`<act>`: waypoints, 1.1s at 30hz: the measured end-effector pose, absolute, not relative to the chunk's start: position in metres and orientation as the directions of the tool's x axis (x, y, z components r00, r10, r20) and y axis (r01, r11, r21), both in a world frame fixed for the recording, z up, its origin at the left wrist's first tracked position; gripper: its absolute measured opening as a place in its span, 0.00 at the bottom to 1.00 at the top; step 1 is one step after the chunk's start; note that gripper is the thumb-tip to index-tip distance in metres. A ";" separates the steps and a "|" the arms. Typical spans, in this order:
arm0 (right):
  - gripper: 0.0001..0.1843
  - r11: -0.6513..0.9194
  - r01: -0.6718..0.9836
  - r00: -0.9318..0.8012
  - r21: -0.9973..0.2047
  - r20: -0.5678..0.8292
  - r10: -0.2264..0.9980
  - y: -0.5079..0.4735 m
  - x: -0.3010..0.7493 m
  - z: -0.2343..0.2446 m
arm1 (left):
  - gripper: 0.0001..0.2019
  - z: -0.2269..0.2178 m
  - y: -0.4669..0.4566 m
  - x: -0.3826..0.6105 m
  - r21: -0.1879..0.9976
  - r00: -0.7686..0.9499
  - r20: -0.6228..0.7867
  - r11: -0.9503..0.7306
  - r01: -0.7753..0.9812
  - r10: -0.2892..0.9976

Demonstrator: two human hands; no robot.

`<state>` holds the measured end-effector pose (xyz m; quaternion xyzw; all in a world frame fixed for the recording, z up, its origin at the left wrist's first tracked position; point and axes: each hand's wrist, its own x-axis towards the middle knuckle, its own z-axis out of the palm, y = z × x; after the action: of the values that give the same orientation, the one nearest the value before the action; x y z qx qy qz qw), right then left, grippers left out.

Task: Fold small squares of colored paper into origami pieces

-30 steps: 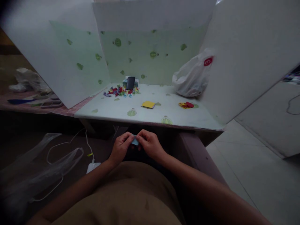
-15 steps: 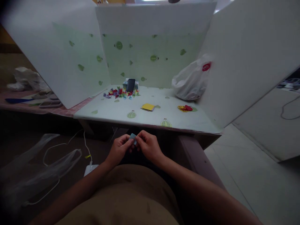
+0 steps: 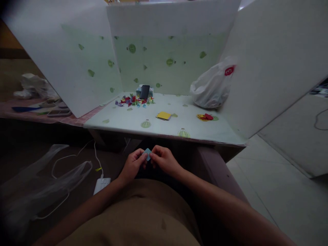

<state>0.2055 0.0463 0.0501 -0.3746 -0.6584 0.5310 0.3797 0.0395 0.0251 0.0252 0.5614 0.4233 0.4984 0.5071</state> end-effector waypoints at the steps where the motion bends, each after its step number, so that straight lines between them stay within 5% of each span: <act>1: 0.15 0.154 0.094 -0.433 -0.984 0.099 0.896 0.046 0.206 0.050 | 0.15 0.025 0.025 0.040 0.992 0.147 0.127 -0.125 -0.026 0.981; 33: 0.14 0.174 0.157 -0.458 -0.972 0.085 0.885 0.054 0.212 0.045 | 0.14 0.022 0.027 0.041 0.994 0.166 0.113 -0.110 -0.026 0.980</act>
<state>0.2115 0.0537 0.0452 -0.3831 -0.6803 0.5158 0.3526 0.0405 0.0272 0.0218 0.5630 0.4234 0.4878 0.5156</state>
